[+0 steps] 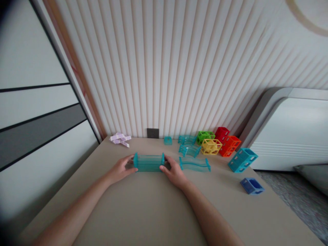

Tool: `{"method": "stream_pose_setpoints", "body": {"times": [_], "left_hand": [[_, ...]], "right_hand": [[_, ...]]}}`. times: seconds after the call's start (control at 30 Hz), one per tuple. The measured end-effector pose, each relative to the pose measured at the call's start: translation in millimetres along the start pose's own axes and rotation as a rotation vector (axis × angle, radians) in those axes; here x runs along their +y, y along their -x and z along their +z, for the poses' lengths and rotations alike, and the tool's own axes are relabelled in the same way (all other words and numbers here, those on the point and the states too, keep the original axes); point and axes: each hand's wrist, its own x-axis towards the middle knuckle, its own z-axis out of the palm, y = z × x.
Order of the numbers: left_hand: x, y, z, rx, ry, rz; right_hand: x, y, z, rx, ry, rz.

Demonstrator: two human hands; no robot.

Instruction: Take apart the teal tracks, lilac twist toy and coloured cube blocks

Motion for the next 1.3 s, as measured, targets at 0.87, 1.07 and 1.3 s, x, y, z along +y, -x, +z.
{"method": "stream_pose_setpoints", "body": {"times": [0.87,1.07,1.3], "left_hand": [[6.1,-2.0,-4.2,-0.041,-0.121,0.001],[5.4,-3.2,-2.9,-0.044,-0.127,-0.004],[7.7,-3.4,-1.9,-0.055,-0.148,-0.001]], "right_hand": [[-6.3,-0.5,-1.9,-0.052,0.245,0.043],[-11.0,0.9,-0.3,-0.069,0.285,0.028],[-11.4,3.7,4.0,-0.044,0.33,-0.03]]}}
